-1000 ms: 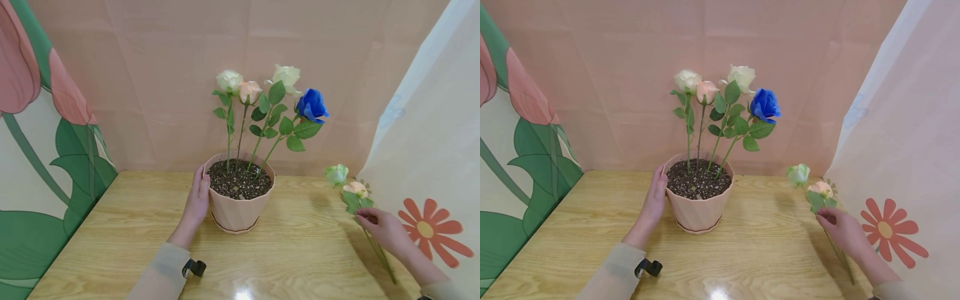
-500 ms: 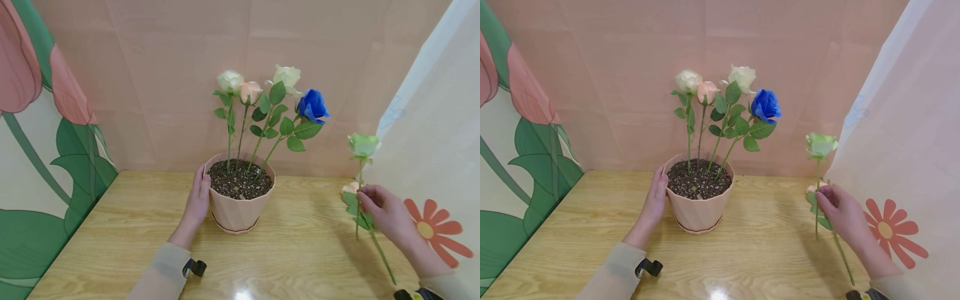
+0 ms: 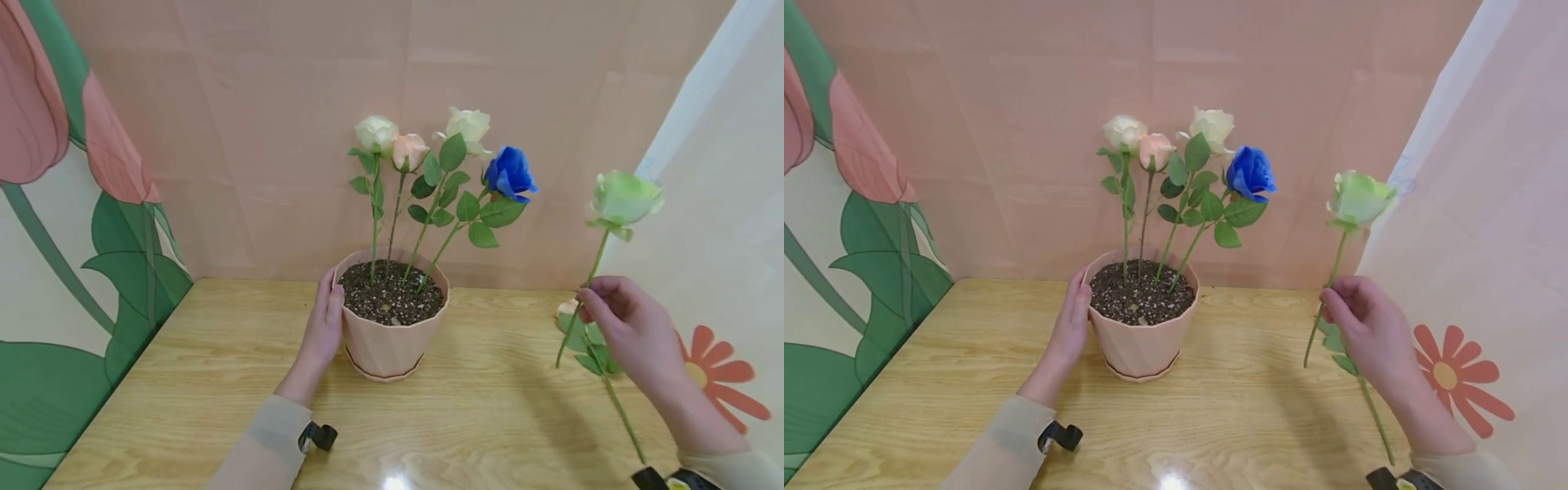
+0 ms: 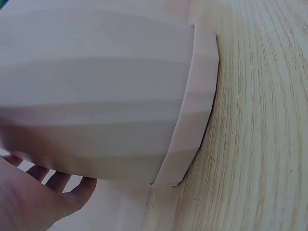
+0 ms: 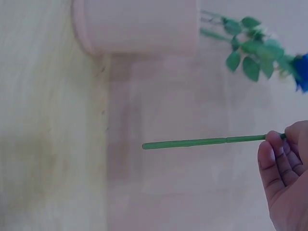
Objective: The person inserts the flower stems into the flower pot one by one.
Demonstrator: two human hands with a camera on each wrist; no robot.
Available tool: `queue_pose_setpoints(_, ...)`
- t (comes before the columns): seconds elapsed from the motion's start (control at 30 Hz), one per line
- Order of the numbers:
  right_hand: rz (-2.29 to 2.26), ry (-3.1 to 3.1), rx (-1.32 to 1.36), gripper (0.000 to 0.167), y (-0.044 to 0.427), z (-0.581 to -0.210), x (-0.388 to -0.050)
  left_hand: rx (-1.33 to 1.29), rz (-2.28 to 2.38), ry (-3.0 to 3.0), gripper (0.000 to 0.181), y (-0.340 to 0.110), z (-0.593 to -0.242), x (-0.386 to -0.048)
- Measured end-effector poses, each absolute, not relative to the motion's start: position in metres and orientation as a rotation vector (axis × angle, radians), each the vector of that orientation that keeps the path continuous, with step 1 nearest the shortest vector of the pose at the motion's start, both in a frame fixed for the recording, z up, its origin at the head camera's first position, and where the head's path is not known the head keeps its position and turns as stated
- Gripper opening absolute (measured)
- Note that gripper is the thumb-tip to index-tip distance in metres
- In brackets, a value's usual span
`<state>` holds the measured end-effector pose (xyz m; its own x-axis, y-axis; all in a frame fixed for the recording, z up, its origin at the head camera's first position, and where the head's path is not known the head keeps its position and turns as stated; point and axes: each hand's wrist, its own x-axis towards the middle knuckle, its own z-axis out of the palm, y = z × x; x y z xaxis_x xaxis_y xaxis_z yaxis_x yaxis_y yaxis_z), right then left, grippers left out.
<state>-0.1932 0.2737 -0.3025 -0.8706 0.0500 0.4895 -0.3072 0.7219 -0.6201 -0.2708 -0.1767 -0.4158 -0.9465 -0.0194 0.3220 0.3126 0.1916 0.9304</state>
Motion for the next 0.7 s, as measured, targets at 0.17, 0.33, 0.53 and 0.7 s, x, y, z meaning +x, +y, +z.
queue_pose_setpoints(0.17,1.079,-2.357,0.241,0.013,0.252,-0.285,-0.186,-0.290,-1.835,-2.185,0.055,-0.176,-0.416,-0.271)
queue_pose_setpoints(0.33,1.112,-2.306,0.306,0.011,0.223,-0.267,-0.179,-0.302,-1.830,-2.183,0.056,-0.177,-0.416,-0.271)
queue_pose_setpoints(0.53,1.156,-2.241,0.431,0.010,0.186,-0.254,-0.179,-0.305,-1.822,-2.176,0.055,-0.176,-0.416,-0.272)
queue_pose_setpoints(0.7,1.225,-2.188,0.523,0.008,0.152,-0.248,-0.184,-0.312,-1.820,-2.165,0.055,-0.176,-0.417,-0.272)
